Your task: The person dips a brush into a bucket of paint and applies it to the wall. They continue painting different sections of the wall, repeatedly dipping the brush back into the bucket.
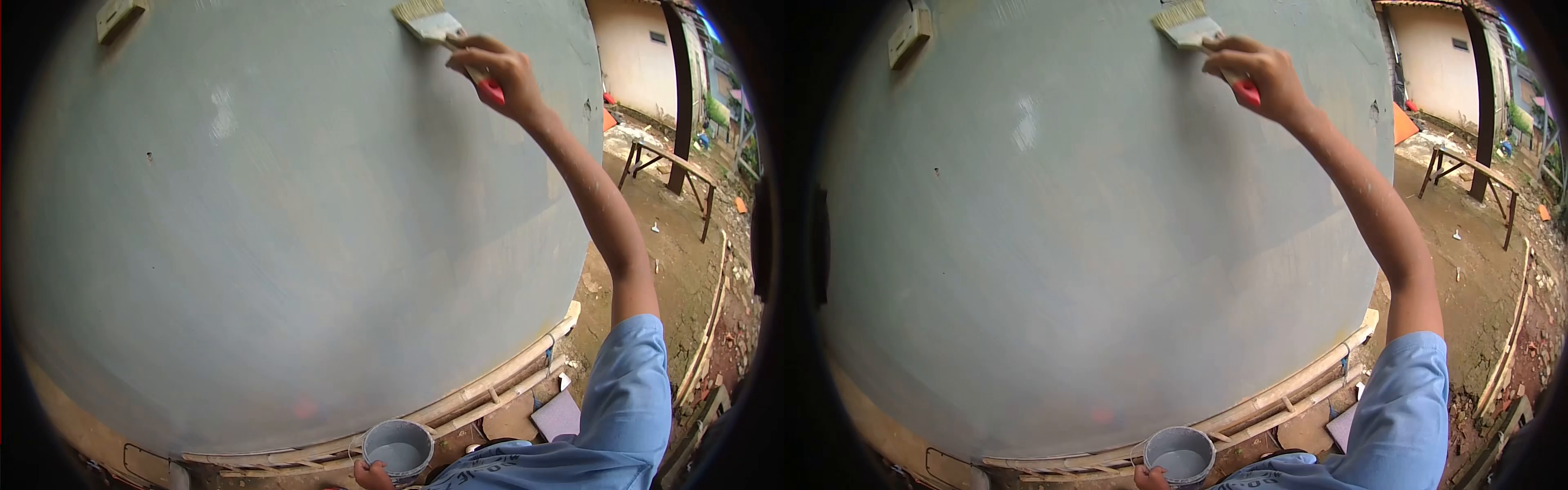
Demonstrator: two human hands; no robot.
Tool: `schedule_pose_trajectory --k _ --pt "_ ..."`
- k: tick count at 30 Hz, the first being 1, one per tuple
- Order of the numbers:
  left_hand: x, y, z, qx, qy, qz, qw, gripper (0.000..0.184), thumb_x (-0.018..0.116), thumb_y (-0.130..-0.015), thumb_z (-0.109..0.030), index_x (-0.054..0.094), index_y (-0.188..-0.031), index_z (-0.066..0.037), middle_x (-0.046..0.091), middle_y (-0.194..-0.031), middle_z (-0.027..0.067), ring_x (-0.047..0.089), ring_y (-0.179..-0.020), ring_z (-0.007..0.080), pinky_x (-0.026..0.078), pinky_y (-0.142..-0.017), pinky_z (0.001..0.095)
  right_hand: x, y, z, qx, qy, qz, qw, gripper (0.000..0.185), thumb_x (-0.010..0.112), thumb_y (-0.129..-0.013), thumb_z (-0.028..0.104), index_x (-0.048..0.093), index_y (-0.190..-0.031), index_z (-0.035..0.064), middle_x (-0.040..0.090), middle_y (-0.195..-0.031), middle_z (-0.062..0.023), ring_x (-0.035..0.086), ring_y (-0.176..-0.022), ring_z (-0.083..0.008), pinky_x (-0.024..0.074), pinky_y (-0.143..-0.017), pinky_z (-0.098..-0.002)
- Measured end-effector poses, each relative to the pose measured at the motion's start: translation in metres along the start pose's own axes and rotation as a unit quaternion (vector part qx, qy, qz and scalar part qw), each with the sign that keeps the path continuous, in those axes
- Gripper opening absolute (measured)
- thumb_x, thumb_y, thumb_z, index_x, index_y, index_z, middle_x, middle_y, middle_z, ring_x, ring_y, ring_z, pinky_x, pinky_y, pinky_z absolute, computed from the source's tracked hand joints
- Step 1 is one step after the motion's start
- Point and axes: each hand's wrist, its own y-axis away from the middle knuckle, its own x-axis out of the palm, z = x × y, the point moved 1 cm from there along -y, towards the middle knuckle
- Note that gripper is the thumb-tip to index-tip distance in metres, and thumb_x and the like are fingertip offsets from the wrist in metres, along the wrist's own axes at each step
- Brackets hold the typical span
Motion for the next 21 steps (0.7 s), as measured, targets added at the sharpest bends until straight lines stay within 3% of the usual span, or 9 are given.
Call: schedule_pose_trajectory --k 3,5,7,9,12,13,16,18,21 --pt "-0.031 -0.04 0.091 0.202 -0.128 -0.006 0.971 0.01 0.052 -0.074 -0.006 0.061 -0.072 -0.003 0.053 -0.063 0.0034 0.049 -0.059 0.0182 0.043 -0.06 0.0354 -0.005 0.194 0.066 0.111 0.018 0.076 0.991 0.03 0.069 -0.067 -0.002 0.074 -0.091 0.0159 0.07 -0.106 -0.009 0.072 -0.088 -0.0276 0.0585 -0.064 -0.0345" --pt "-0.033 -0.038 0.082 0.18 -0.099 0.023 0.978 0.011 0.052 -0.071 -0.006 0.062 -0.071 -0.002 0.055 -0.062 0.0055 0.049 -0.059 0.0206 0.042 -0.059 0.0369 -0.025 0.302 0.131 0.167 0.003 0.187 0.968 0.028 0.07 -0.067 0.0 0.075 -0.089 0.0177 0.07 -0.107 -0.0087 0.073 -0.085 -0.0255 0.0574 -0.058 -0.0313" --pt "-0.029 -0.027 0.051 0.092 -0.051 0.049 0.993 0.009 0.052 -0.069 -0.005 0.06 -0.069 -0.002 0.054 -0.061 0.0069 0.047 -0.058 0.0222 0.042 -0.06 0.038 -0.042 0.391 0.186 0.281 -0.039 0.339 0.897 0.029 0.068 -0.071 0.007 0.073 -0.094 0.0231 0.07 -0.11 -0.0049 0.072 -0.087 -0.0221 0.0569 -0.059 -0.0364" --pt "-0.035 -0.038 0.068 0.175 -0.143 0.025 0.974 0.007 0.053 -0.069 -0.006 0.058 -0.067 -0.003 0.054 -0.061 0.0084 0.045 -0.059 0.0236 0.041 -0.06 0.0394 -0.058 0.422 0.216 0.273 -0.116 0.411 0.862 0.026 0.069 -0.073 0.011 0.072 -0.096 0.0219 0.068 -0.117 -0.0015 0.069 -0.094 -0.0243 0.056 -0.063 -0.0384" --pt "-0.036 -0.064 0.089 0.22 -0.241 0.005 0.945 0.005 0.054 -0.068 -0.008 0.056 -0.067 -0.004 0.052 -0.061 0.0095 0.044 -0.06 0.0241 0.04 -0.06 0.0411 -0.046 0.453 0.201 0.284 -0.206 0.616 0.705 0.023 0.066 -0.073 0.011 0.072 -0.093 0.019 0.07 -0.109 -0.0016 0.068 -0.095 -0.0276 0.055 -0.072 -0.0404" --pt "-0.036 -0.067 0.093 0.22 -0.268 0.001 0.938 0.005 0.054 -0.068 -0.008 0.056 -0.067 -0.004 0.052 -0.061 0.0096 0.044 -0.06 0.024 0.04 -0.06 0.0416 -0.04 0.439 0.186 0.303 -0.21 0.639 0.675 0.023 0.063 -0.073 0.008 0.072 -0.092 0.0176 0.072 -0.101 -0.0029 0.067 -0.093 -0.0291 0.054 -0.075 -0.0399" --pt "-0.015 -0.018 0.009 0.205 -0.18 0.041 0.961 0.007 0.054 -0.069 -0.009 0.052 -0.066 -0.004 0.051 -0.061 0.0089 0.045 -0.062 0.024 0.04 -0.061 0.0423 -0.014 0.356 0.109 0.336 -0.291 0.5 0.744 0.016 0.068 -0.07 0.003 0.074 -0.085 0.0068 0.073 -0.089 -0.0091 0.069 -0.08 -0.0281 0.0537 -0.071 -0.0368" --pt "-0.014 -0.026 0.028 0.193 -0.197 0.026 0.961 0.011 0.054 -0.073 -0.01 0.05 -0.065 -0.003 0.05 -0.061 0.0086 0.044 -0.061 0.0228 0.04 -0.06 0.0406 -0.013 0.238 0.06 0.322 -0.286 0.549 0.717 0.019 0.073 -0.073 0.005 0.074 -0.092 0.002 0.073 -0.088 -0.0122 0.07 -0.078 -0.0226 0.0535 -0.07 -0.0329" --pt "-0.006 -0.011 0.01 0.155 -0.115 0.051 0.98 0.022 0.053 -0.083 -0.015 0.05 -0.066 -0.002 0.051 -0.061 0.0073 0.044 -0.059 0.0203 0.04 -0.057 0.0376 -0.031 0.068 0.002 0.331 -0.282 0.487 0.757 0.024 0.072 -0.067 0.001 0.074 -0.091 -0.0029 0.074 -0.087 -0.012 0.067 -0.078 -0.019 0.0531 -0.073 -0.0304"
